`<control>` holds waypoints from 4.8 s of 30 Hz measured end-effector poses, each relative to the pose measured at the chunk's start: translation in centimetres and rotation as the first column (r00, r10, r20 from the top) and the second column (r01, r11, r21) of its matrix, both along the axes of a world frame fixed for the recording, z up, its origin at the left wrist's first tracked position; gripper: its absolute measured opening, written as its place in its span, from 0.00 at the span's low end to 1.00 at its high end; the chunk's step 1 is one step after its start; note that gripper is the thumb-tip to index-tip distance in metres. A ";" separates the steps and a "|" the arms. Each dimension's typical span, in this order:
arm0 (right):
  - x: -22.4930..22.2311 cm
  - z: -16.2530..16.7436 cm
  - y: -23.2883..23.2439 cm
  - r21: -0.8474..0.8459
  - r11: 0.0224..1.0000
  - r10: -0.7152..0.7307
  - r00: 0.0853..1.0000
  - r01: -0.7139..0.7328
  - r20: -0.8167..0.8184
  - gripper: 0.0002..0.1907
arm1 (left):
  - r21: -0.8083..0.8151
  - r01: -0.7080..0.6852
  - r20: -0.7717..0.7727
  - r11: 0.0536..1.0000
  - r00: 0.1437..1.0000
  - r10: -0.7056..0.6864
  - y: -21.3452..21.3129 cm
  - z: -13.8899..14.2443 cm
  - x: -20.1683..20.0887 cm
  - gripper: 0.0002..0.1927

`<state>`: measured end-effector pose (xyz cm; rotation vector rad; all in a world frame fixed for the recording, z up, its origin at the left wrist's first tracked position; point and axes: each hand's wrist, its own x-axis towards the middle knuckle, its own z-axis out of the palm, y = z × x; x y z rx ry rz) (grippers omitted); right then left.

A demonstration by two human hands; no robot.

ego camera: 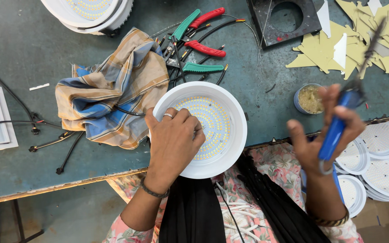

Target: The person solders wires to a circular LED module using a soldering iron and solder paste. They repeatedly apply paste, heat the connection, and wipe the area with a cloth. The person handles the LED module, wires, and tools throughout the clip.

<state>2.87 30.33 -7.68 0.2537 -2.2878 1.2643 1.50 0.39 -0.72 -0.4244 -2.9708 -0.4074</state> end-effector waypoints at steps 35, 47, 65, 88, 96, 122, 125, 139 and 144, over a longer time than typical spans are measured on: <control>3.9 -1.5 -6.2 -0.177 0.915 0.303 0.907 -0.362 -0.291 0.32 | 0.078 -0.025 -0.107 0.997 0.994 0.033 -1.1 -0.8 2.0 0.05; 3.6 -0.7 -1.4 -0.315 0.928 0.107 0.951 -0.201 -0.292 0.26 | 0.114 -0.075 -0.066 0.991 0.994 0.083 -1.1 -0.8 1.5 0.04; 0.3 8.3 -6.0 0.033 0.918 0.394 0.919 -0.395 0.024 0.05 | 0.091 -0.094 0.026 0.991 0.995 0.092 -1.1 -0.6 1.2 0.04; 0.1 10.8 -6.0 0.039 0.918 0.396 0.918 -0.395 -0.017 0.08 | 0.077 -0.093 0.011 0.993 0.996 0.092 -1.1 -0.5 1.3 0.05; 0.8 9.1 -4.4 -0.005 0.948 0.318 0.948 -0.318 0.003 0.06 | 0.085 -0.069 -0.013 0.994 0.997 0.071 -1.2 -0.7 1.4 0.05; 2.7 7.0 -3.4 -0.120 0.969 0.221 0.975 -0.217 0.023 0.10 | 0.302 0.119 0.145 0.946 0.975 -0.169 -5.1 -0.3 1.6 0.10; 2.8 6.6 -3.6 -0.119 0.972 0.211 0.976 -0.204 0.055 0.11 | 0.292 0.109 0.136 0.950 0.979 -0.154 -5.1 -0.5 1.8 0.09; 3.8 3.4 -6.0 -0.460 0.833 0.408 0.902 -0.307 0.138 0.23 | 0.118 0.186 -0.028 0.976 0.983 -0.184 -3.8 0.0 1.8 0.03; 2.9 1.9 -9.1 -0.164 0.875 0.452 0.890 -0.455 -0.057 0.19 | 0.068 0.229 0.017 0.971 0.973 -0.231 -3.9 0.2 0.4 0.02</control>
